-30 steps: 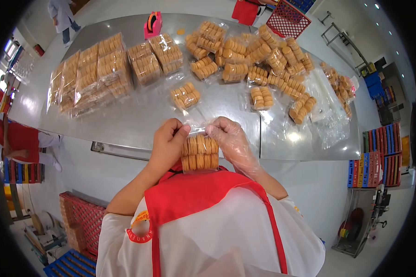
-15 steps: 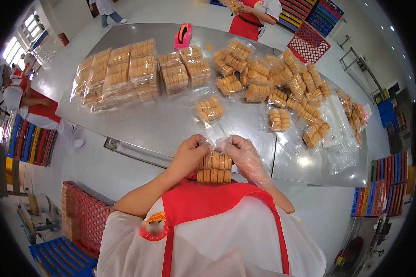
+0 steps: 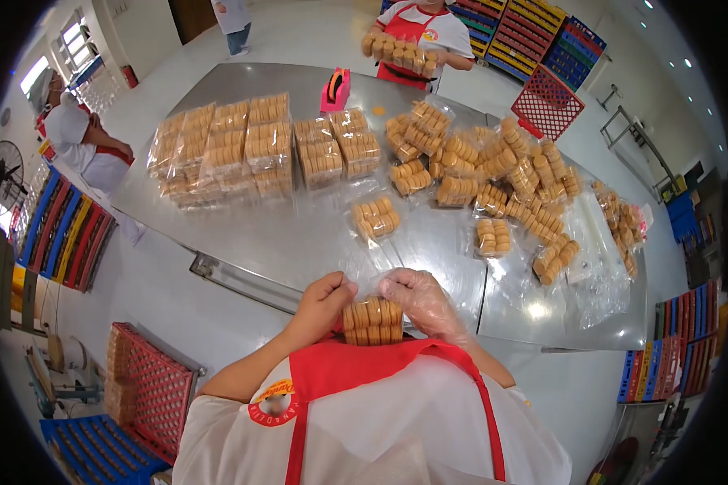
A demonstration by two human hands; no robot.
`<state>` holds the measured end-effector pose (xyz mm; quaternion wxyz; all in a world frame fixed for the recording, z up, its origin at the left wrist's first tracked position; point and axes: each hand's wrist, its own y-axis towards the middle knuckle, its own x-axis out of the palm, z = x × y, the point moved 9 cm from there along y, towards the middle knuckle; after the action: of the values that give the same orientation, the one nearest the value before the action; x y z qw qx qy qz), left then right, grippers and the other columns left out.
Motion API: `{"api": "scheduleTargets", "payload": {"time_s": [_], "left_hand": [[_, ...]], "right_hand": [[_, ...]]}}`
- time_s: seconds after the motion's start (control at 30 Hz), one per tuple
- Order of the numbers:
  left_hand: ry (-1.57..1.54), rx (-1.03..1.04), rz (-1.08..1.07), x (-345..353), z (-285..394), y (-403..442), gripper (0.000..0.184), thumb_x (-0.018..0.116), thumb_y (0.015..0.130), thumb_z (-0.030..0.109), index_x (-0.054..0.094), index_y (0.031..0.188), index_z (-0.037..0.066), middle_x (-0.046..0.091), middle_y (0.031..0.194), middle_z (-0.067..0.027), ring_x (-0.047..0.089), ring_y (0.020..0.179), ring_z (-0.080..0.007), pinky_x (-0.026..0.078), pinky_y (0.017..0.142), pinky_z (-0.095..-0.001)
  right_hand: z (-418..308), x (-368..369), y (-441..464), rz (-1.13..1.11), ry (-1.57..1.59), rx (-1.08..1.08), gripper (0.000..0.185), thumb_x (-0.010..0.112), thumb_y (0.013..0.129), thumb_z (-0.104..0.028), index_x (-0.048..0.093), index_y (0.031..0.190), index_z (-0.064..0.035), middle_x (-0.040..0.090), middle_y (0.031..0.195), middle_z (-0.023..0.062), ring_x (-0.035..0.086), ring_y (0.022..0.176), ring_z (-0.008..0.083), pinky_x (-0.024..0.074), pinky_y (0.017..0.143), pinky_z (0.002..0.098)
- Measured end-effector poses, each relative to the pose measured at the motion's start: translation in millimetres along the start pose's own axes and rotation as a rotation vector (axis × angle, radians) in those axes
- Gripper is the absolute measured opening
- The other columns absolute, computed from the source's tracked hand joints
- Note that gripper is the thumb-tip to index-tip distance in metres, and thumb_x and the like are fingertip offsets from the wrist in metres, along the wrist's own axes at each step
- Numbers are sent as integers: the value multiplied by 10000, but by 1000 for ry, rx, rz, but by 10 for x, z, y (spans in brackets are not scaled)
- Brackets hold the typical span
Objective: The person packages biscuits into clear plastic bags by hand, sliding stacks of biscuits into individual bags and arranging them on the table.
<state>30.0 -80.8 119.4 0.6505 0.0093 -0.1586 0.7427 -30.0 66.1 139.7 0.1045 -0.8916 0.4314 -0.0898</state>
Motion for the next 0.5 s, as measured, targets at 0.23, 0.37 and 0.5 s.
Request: {"api": "scheduleTargets", "payload": {"time_s": [0.23, 0.37, 0.5], "left_hand": [[-245, 19, 67, -27, -48, -41, 56, 565, 877, 29, 584, 825, 34, 532, 741, 9, 472, 676, -77, 389, 619, -234], [-296, -145, 49, -11, -61, -101, 156, 529, 859, -29, 662, 939, -31, 635, 811, -65, 600, 732, -138, 484, 685, -254], [-242, -224, -18, -50, -140, -139, 262, 503, 869, -35, 687, 1047, -91, 697, 933, -142, 667, 834, -184, 537, 770, -281]], "right_hand": [[80, 62, -2, -20, 178, 122, 150, 605, 939, -101, 663, 1004, 21, 663, 932, 78, 616, 875, 143, 496, 790, 276], [162, 68, 2, -53, 170, 205, 184, 582, 944, -129, 666, 1012, 20, 656, 959, 82, 598, 877, 139, 486, 764, 262], [291, 46, 34, -104, 131, 196, 235, 570, 953, -177, 681, 1017, 20, 662, 973, 86, 606, 906, 152, 500, 797, 282]]}}
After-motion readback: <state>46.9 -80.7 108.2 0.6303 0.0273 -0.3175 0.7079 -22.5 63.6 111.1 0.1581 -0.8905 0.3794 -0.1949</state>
